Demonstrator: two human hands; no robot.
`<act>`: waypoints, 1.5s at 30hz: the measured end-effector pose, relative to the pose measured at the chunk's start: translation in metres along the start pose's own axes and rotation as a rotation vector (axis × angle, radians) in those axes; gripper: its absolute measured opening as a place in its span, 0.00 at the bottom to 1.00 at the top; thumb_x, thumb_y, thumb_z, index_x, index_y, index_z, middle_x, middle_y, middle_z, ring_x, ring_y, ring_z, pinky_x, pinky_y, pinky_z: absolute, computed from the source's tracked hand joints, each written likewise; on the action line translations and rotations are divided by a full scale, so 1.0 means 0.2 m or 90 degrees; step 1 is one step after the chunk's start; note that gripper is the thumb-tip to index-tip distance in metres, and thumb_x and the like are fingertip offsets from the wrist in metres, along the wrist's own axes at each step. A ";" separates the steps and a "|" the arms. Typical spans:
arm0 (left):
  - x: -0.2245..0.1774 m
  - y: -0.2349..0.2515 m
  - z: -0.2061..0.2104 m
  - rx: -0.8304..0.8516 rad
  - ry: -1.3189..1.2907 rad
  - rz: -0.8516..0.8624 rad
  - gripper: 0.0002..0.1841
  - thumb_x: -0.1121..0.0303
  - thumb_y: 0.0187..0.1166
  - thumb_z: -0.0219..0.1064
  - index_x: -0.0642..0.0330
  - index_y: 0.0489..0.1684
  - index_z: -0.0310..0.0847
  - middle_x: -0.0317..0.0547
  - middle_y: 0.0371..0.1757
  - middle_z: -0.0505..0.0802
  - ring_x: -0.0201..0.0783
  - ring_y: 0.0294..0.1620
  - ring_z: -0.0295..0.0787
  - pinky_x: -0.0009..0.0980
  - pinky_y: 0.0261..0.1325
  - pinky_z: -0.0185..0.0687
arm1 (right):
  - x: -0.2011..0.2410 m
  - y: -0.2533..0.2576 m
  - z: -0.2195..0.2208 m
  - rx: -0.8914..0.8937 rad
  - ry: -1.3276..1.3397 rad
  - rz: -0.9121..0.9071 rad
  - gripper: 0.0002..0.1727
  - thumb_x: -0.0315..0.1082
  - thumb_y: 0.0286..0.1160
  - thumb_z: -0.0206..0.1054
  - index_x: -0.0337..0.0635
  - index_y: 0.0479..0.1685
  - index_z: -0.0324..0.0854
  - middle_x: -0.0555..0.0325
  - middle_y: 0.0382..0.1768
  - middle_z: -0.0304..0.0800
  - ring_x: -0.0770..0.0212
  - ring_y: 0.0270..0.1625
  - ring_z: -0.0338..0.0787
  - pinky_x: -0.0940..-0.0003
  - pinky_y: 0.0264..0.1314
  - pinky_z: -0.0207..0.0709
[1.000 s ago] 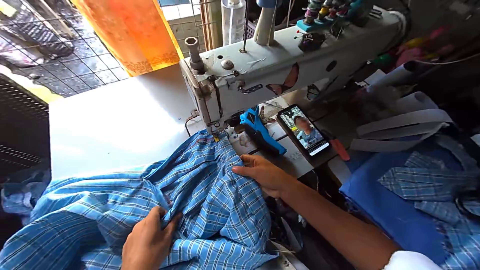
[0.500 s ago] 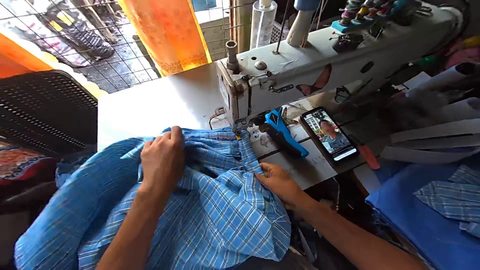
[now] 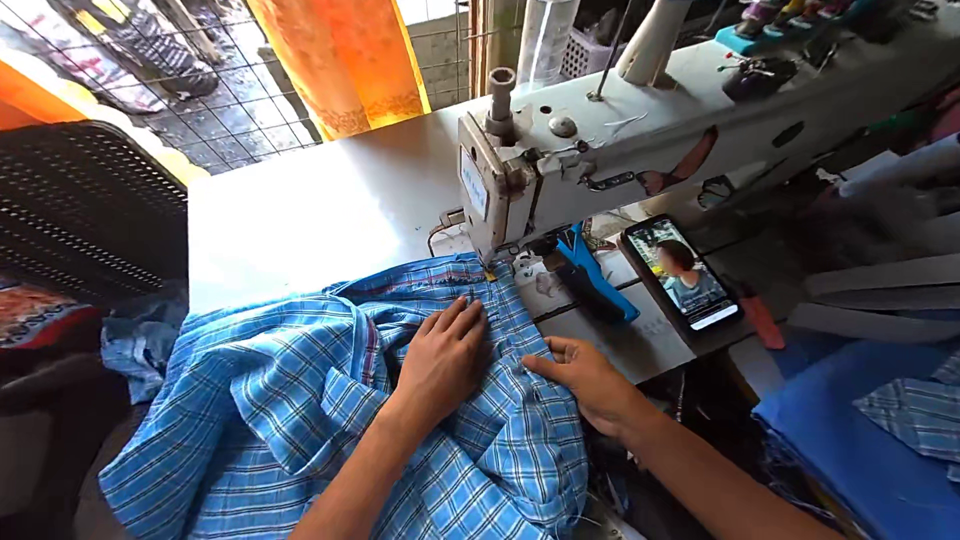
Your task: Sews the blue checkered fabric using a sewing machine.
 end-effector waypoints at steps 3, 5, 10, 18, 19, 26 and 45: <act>0.04 -0.01 0.00 -0.032 -0.053 -0.017 0.21 0.59 0.84 0.60 0.61 0.68 0.85 0.52 0.74 0.87 0.54 0.80 0.79 0.56 0.76 0.75 | 0.00 0.01 0.00 -0.001 -0.013 -0.001 0.08 0.26 0.80 0.68 0.35 0.53 0.81 0.57 0.37 0.94 0.68 0.36 0.94 0.74 0.43 0.89; 0.04 0.00 0.02 -0.015 -0.057 -0.021 0.22 0.60 0.83 0.61 0.56 0.74 0.82 0.52 0.75 0.85 0.56 0.80 0.77 0.58 0.74 0.74 | 0.00 0.01 0.00 0.005 -0.043 -0.016 0.08 0.26 0.79 0.68 0.35 0.52 0.81 0.57 0.36 0.94 0.68 0.36 0.94 0.73 0.42 0.89; 0.01 -0.01 0.05 0.038 -0.028 0.003 0.24 0.62 0.84 0.58 0.41 0.80 0.78 0.57 0.80 0.80 0.62 0.84 0.69 0.63 0.75 0.67 | 0.06 0.00 -0.03 -0.033 -0.362 -0.104 0.16 0.40 0.78 0.73 0.39 0.54 0.81 0.60 0.35 0.93 0.70 0.35 0.93 0.72 0.43 0.87; -0.07 -0.05 -0.04 -0.142 -0.005 0.127 0.15 0.66 0.83 0.58 0.54 0.53 0.94 0.46 0.62 0.95 0.50 0.71 0.88 0.52 0.72 0.78 | 0.27 -0.15 0.06 -0.210 -0.829 -0.556 0.35 0.56 0.68 0.74 0.33 0.64 0.86 0.37 0.53 0.90 0.34 0.53 0.90 0.41 0.48 0.83; -0.07 -0.04 -0.07 -0.160 -0.030 0.124 0.14 0.67 0.84 0.59 0.57 0.49 0.94 0.46 0.58 0.97 0.48 0.67 0.91 0.49 0.70 0.81 | 0.28 -0.15 0.07 -0.188 -0.810 -0.588 0.34 0.55 0.71 0.72 0.35 0.67 0.85 0.38 0.60 0.89 0.34 0.60 0.89 0.40 0.54 0.83; -0.03 0.07 -0.12 -0.098 -0.079 0.049 0.13 0.68 0.84 0.62 0.61 0.48 0.94 0.51 0.55 0.96 0.49 0.64 0.91 0.49 0.68 0.84 | 0.34 -0.03 0.09 -0.186 -0.738 -0.632 0.24 0.42 0.89 0.57 0.38 0.74 0.81 0.46 0.76 0.83 0.42 0.80 0.80 0.47 0.79 0.74; 0.18 0.14 0.09 0.181 -0.637 -0.582 0.11 0.66 0.82 0.70 0.65 0.32 0.86 0.35 0.16 0.87 0.20 0.11 0.77 0.15 0.16 0.70 | 0.03 -0.20 0.19 -0.264 -0.846 -0.751 0.26 0.44 0.90 0.52 0.33 0.72 0.82 0.44 0.73 0.86 0.46 0.76 0.85 0.53 0.79 0.75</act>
Point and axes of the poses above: each hand's wrist, its own y-axis towards the middle knuckle, its own z-axis out of the palm, x = y × z, the point moved 10 cm from there along y, towards the middle knuckle
